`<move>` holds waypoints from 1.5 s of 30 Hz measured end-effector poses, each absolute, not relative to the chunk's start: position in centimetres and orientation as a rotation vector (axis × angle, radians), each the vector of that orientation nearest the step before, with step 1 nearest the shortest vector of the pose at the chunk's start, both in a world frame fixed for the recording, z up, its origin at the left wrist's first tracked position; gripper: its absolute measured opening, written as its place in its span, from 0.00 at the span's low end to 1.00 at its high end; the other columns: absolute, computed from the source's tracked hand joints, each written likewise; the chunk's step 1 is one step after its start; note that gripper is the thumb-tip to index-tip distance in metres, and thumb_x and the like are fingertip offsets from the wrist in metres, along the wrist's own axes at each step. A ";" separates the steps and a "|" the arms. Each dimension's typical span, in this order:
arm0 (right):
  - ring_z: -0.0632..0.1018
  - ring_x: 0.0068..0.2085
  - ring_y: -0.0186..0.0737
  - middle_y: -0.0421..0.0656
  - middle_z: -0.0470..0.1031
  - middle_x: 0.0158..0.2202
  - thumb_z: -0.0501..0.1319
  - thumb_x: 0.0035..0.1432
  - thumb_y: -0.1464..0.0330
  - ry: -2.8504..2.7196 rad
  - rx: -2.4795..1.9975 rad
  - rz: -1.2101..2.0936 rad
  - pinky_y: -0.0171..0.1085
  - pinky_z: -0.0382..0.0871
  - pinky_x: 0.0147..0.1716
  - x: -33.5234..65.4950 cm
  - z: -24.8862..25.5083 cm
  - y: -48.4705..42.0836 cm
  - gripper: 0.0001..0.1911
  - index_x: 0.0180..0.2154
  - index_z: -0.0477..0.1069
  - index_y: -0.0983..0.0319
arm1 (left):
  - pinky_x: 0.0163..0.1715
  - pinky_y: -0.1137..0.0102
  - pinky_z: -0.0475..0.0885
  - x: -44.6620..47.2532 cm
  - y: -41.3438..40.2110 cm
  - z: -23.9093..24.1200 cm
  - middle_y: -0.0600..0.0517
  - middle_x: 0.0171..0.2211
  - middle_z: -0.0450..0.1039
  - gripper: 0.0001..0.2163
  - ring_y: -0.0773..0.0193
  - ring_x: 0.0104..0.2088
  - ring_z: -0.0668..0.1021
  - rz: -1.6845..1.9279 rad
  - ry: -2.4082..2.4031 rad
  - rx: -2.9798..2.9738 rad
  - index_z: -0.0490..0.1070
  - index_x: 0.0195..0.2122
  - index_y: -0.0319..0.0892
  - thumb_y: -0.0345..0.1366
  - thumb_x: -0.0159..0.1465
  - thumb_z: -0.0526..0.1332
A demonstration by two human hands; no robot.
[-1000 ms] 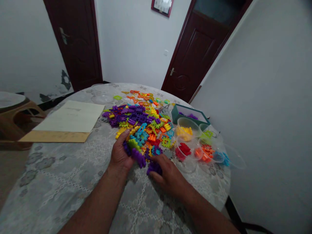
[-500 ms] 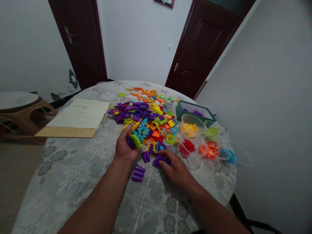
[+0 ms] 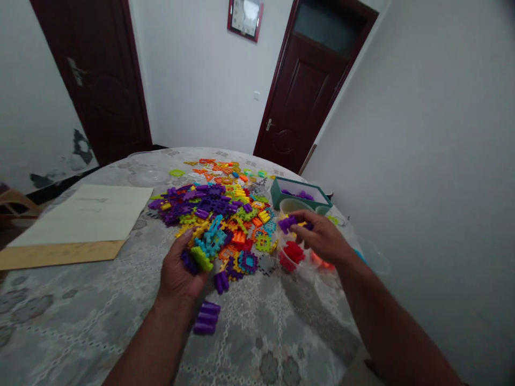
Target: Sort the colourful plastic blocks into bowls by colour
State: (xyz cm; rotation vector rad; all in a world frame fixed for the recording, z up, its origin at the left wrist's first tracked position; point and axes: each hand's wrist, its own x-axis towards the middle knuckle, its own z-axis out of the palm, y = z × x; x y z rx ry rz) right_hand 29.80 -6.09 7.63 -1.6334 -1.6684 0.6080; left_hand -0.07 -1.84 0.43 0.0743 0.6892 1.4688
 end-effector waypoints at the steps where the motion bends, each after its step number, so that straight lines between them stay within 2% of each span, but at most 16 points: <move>1: 0.79 0.29 0.34 0.44 0.81 0.41 0.64 0.64 0.67 -1.626 -1.636 0.558 0.29 0.71 0.23 31.4 8.2 -4.0 0.16 0.53 0.77 0.59 | 0.29 0.71 0.83 -0.1 -1.9 0.5 0.51 0.38 0.84 0.05 0.62 0.32 0.85 1.469 0.696 0.067 0.79 0.40 0.40 0.30 0.65 0.64; 4: 0.77 0.28 0.33 0.44 0.81 0.36 0.67 0.59 0.72 -1.358 -1.758 0.484 0.27 0.69 0.22 35.6 9.2 2.6 0.14 0.48 0.79 0.61 | 0.29 0.72 0.83 -0.1 -1.9 0.6 0.51 0.37 0.84 0.04 0.63 0.32 0.85 1.472 0.702 0.052 0.79 0.39 0.41 0.30 0.63 0.65; 7: 0.76 0.26 0.32 0.44 0.79 0.33 0.68 0.55 0.74 -1.190 -1.801 0.443 0.29 0.72 0.24 38.3 9.6 7.8 0.17 0.48 0.77 0.65 | 0.30 0.72 0.83 -0.2 -1.8 0.7 0.51 0.37 0.84 0.05 0.62 0.32 0.85 1.470 0.693 0.071 0.79 0.40 0.40 0.30 0.62 0.66; 11: 0.78 0.30 0.36 0.46 0.80 0.34 0.66 0.52 0.76 -1.035 -1.797 0.371 0.33 0.76 0.29 39.8 9.7 10.5 0.25 0.53 0.74 0.67 | 0.30 0.71 0.84 -0.3 -1.7 0.7 0.51 0.36 0.84 0.05 0.62 0.31 0.85 1.486 0.704 0.074 0.79 0.40 0.40 0.29 0.62 0.65; 14: 0.81 0.37 0.40 0.48 0.81 0.39 0.64 0.51 0.75 -0.984 -1.753 0.281 0.35 0.77 0.35 40.0 9.8 10.2 0.26 0.54 0.75 0.65 | 0.30 0.71 0.84 -0.3 -1.7 0.8 0.52 0.36 0.84 0.06 0.63 0.31 0.85 1.484 0.698 0.075 0.79 0.40 0.40 0.29 0.62 0.66; 18: 0.80 0.47 0.42 0.50 0.81 0.49 0.61 0.54 0.72 -1.016 -1.654 0.195 0.37 0.77 0.44 38.0 9.7 7.6 0.24 0.54 0.75 0.65 | 0.29 0.71 0.84 -0.3 -1.9 1.0 0.51 0.36 0.84 0.06 0.62 0.31 0.85 1.474 0.658 0.083 0.78 0.40 0.40 0.29 0.61 0.66; 21: 0.81 0.44 0.41 0.49 0.81 0.49 0.60 0.60 0.67 -1.201 -1.562 0.271 0.39 0.78 0.45 33.7 8.7 3.1 0.19 0.52 0.77 0.63 | 0.32 0.70 0.84 -0.2 -2.2 1.3 0.51 0.34 0.84 0.05 0.62 0.30 0.85 1.477 0.620 0.064 0.78 0.38 0.40 0.29 0.61 0.66; 23: 0.82 0.42 0.42 0.47 0.82 0.47 0.62 0.64 0.63 -1.545 -1.460 0.384 0.43 0.78 0.45 29.6 7.3 -1.1 0.17 0.52 0.77 0.60 | 0.33 0.69 0.84 -0.1 -2.4 1.4 0.51 0.32 0.83 0.05 0.63 0.28 0.84 1.472 0.588 0.047 0.78 0.38 0.39 0.30 0.60 0.66; 26: 0.80 0.50 0.45 0.46 0.80 0.51 0.60 0.69 0.66 -2.034 -1.303 0.486 0.47 0.75 0.53 23.2 4.5 -7.5 0.11 0.51 0.77 0.56 | 0.33 0.69 0.83 0.0 -2.3 1.1 0.50 0.33 0.84 0.06 0.62 0.29 0.85 1.496 0.526 0.064 0.78 0.38 0.39 0.31 0.60 0.67; 30: 0.78 0.54 0.46 0.49 0.77 0.55 0.59 0.69 0.71 -2.358 -1.155 0.694 0.46 0.74 0.56 16.5 0.3 -12.5 0.14 0.55 0.74 0.58 | 0.34 0.69 0.83 0.1 -2.1 0.5 0.51 0.31 0.83 0.06 0.63 0.28 0.84 1.503 0.518 0.076 0.78 0.37 0.39 0.33 0.60 0.67; 34: 0.75 0.58 0.52 0.53 0.72 0.59 0.63 0.66 0.70 -2.479 -1.370 0.633 0.50 0.74 0.55 13.3 -2.5 -13.3 0.22 0.60 0.70 0.60 | 0.36 0.68 0.83 0.1 -2.0 0.5 0.52 0.29 0.82 0.05 0.64 0.26 0.83 1.506 0.527 0.077 0.78 0.36 0.39 0.33 0.60 0.67; 37: 0.77 0.51 0.48 0.51 0.73 0.53 0.60 0.66 0.73 -2.534 -1.417 0.620 0.45 0.75 0.50 13.0 -3.0 -13.1 0.24 0.62 0.68 0.59 | 0.35 0.69 0.83 0.1 -2.0 0.6 0.52 0.29 0.82 0.05 0.64 0.26 0.83 1.509 0.517 0.072 0.78 0.36 0.40 0.33 0.59 0.68; 41: 0.77 0.45 0.43 0.47 0.75 0.44 0.56 0.65 0.76 -2.521 -1.287 0.644 0.39 0.74 0.46 14.1 -2.4 -13.1 0.16 0.52 0.73 0.60 | 0.34 0.69 0.83 0.1 -2.0 0.6 0.52 0.31 0.84 0.06 0.63 0.27 0.84 1.504 0.498 0.068 0.78 0.38 0.39 0.32 0.60 0.68; 43: 0.77 0.48 0.43 0.48 0.75 0.48 0.56 0.65 0.76 -2.473 -1.249 0.622 0.40 0.74 0.47 14.5 -1.9 -13.5 0.18 0.53 0.72 0.60 | 0.34 0.69 0.83 0.0 -2.0 0.6 0.51 0.31 0.84 0.05 0.63 0.27 0.84 1.503 0.503 0.069 0.78 0.38 0.39 0.31 0.60 0.68; 45: 0.76 0.54 0.46 0.50 0.73 0.57 0.57 0.65 0.74 -2.446 -1.220 0.600 0.43 0.74 0.51 14.4 -1.7 -14.4 0.22 0.60 0.68 0.57 | 0.33 0.69 0.83 0.0 -2.0 0.6 0.51 0.30 0.83 0.05 0.63 0.26 0.84 1.498 0.509 0.061 0.78 0.37 0.39 0.32 0.60 0.68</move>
